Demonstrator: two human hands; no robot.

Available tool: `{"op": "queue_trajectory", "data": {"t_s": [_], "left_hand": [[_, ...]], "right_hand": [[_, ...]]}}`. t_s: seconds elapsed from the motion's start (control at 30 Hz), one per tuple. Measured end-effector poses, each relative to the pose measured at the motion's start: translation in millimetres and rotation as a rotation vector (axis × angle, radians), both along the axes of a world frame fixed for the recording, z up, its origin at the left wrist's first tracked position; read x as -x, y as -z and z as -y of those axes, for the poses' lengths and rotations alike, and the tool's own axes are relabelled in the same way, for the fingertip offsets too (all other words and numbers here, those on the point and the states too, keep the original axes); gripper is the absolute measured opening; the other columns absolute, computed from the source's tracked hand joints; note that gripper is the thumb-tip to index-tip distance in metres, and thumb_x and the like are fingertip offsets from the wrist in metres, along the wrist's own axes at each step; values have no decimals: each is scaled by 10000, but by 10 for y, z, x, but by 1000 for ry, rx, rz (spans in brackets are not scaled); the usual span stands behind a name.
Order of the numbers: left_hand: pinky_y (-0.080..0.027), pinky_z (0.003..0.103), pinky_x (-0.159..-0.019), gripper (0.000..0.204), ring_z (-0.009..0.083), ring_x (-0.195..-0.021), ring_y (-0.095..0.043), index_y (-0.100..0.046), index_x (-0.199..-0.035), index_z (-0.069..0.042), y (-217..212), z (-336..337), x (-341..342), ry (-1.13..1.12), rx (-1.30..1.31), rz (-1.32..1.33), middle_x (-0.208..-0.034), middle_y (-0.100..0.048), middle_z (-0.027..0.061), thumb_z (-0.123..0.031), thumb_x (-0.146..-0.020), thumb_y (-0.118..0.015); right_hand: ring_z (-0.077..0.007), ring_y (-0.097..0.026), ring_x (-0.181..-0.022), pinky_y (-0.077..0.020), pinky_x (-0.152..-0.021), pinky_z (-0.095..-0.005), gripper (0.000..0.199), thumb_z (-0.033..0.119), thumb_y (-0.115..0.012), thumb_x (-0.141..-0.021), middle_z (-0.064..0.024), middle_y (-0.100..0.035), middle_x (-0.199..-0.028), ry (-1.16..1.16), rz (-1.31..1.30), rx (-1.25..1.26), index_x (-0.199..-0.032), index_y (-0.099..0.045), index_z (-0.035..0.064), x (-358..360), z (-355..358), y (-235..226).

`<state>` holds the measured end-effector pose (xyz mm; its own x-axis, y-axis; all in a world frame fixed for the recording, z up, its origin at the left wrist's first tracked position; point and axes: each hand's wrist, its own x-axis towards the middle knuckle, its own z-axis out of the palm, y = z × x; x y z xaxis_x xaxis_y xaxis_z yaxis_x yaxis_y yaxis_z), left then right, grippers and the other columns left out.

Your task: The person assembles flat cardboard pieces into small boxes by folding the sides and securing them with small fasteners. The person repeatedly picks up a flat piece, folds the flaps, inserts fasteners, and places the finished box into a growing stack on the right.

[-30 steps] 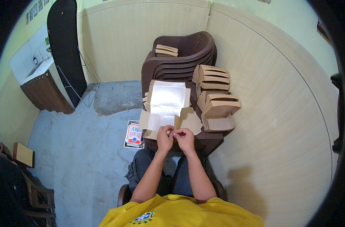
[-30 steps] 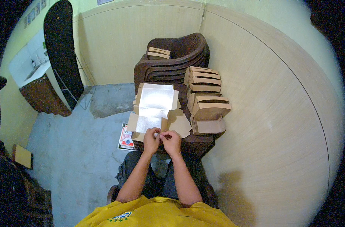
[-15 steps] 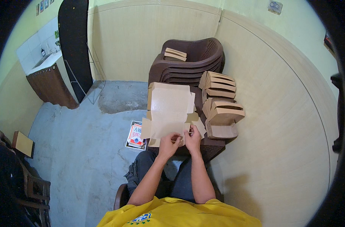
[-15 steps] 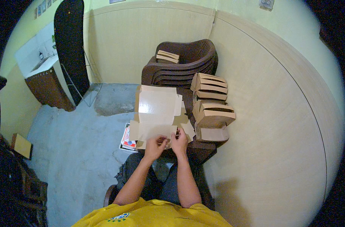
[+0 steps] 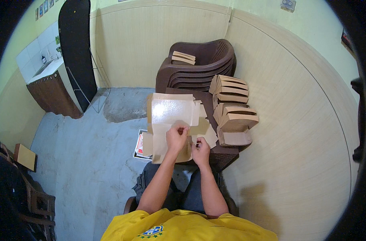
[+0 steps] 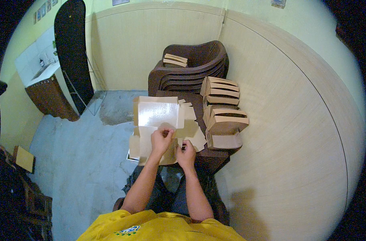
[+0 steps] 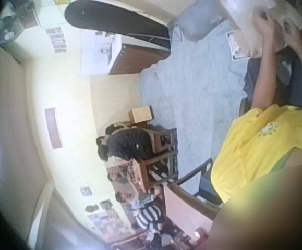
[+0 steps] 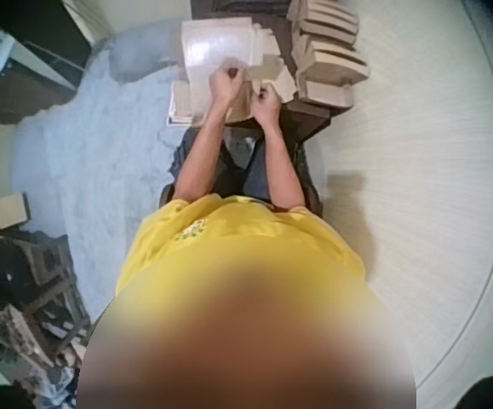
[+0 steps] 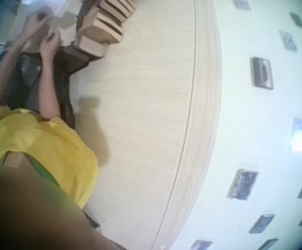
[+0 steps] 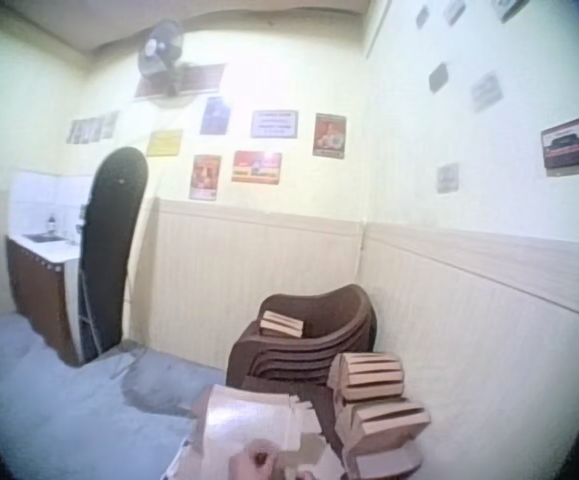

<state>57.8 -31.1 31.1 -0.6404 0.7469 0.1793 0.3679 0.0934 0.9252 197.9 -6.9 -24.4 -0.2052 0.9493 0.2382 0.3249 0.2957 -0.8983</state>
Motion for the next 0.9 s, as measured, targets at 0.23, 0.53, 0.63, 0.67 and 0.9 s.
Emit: {"op": "queue_trajectory", "data": {"t_s": [0.23,0.53,0.63,0.67,0.9], "left_hand": [[-611,400,-790,188,286,-878,-792,-772,-1077,-13,414,266,-120,64,-130,108,-954,-800,156,-114,-923,-807],[-614,397,-807,211,304,-901,-798,-786,-1076,18,450,171,-36,133,-197,131,-976,-814,175,-95,-903,-745],[-624,385,-779,237,278,-839,-808,-806,-1082,31,279,150,65,211,-44,85,-930,-819,185,-109,-905,-737],[-627,382,-769,245,267,-819,-811,-813,-1086,34,223,151,104,238,43,63,-915,-819,188,-113,-905,-735],[-627,359,-727,214,223,-775,-805,-816,-1106,35,35,127,224,384,77,118,-888,-814,173,-91,-963,-719]], "right_hand": [[-127,-639,-755,-517,-647,-281,192,159,-711,-1054,-31,-708,-941,-28,-357,428,-1112,-689,-24,48,-22,-46],[-116,-639,-714,-601,-615,-320,175,136,-692,-1051,-35,-697,-877,17,-114,207,-968,-729,-13,60,-127,-29],[-117,-644,-725,-618,-595,-323,192,143,-697,-1049,-41,-680,-860,-57,-115,292,-953,-727,-20,24,-126,-165],[-122,-646,-730,-630,-606,-331,195,144,-696,-1050,-43,-675,-863,-69,-153,320,-948,-726,-20,21,-115,-217],[-149,-655,-715,-667,-609,-365,242,151,-720,-1029,-53,-652,-828,-73,-354,434,-882,-722,-41,45,-44,-433]]}}
